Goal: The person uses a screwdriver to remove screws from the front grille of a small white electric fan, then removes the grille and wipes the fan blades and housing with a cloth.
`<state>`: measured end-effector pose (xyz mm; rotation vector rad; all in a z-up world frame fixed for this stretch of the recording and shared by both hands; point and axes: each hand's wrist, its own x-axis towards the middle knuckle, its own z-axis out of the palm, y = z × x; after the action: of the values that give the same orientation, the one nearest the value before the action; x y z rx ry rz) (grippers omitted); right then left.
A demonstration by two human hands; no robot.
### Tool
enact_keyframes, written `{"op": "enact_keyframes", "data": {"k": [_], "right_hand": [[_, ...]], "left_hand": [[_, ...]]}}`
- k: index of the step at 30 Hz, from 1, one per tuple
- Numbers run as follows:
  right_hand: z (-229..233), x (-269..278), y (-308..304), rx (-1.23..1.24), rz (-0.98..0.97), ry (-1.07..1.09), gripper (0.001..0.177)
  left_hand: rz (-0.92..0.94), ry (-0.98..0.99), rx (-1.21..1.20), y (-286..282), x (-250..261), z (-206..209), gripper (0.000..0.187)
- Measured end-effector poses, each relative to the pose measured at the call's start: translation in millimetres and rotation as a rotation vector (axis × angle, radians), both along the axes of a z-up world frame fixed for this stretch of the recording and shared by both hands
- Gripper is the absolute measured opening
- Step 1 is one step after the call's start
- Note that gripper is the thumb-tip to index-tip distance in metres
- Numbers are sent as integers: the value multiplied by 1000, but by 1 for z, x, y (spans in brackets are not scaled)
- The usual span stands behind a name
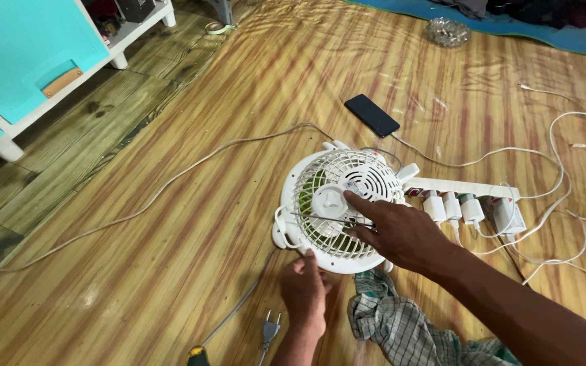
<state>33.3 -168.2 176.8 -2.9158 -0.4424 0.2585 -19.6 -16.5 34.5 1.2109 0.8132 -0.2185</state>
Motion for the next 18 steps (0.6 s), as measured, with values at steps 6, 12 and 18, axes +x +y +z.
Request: {"op": "enact_keyframes", "data": {"k": [6, 12, 18], "right_hand": [[5, -8, -7, -65, -56, 123, 72], [6, -23, -26, 97, 113, 29, 53], [25, -29, -55, -79, 230, 68, 22]], "left_hand": [[-63, -144, -135, 3, 5, -4, 33], [-63, -289, -91, 3, 9, -22, 33], [-59, -254, -73, -1, 10, -22, 32]]}}
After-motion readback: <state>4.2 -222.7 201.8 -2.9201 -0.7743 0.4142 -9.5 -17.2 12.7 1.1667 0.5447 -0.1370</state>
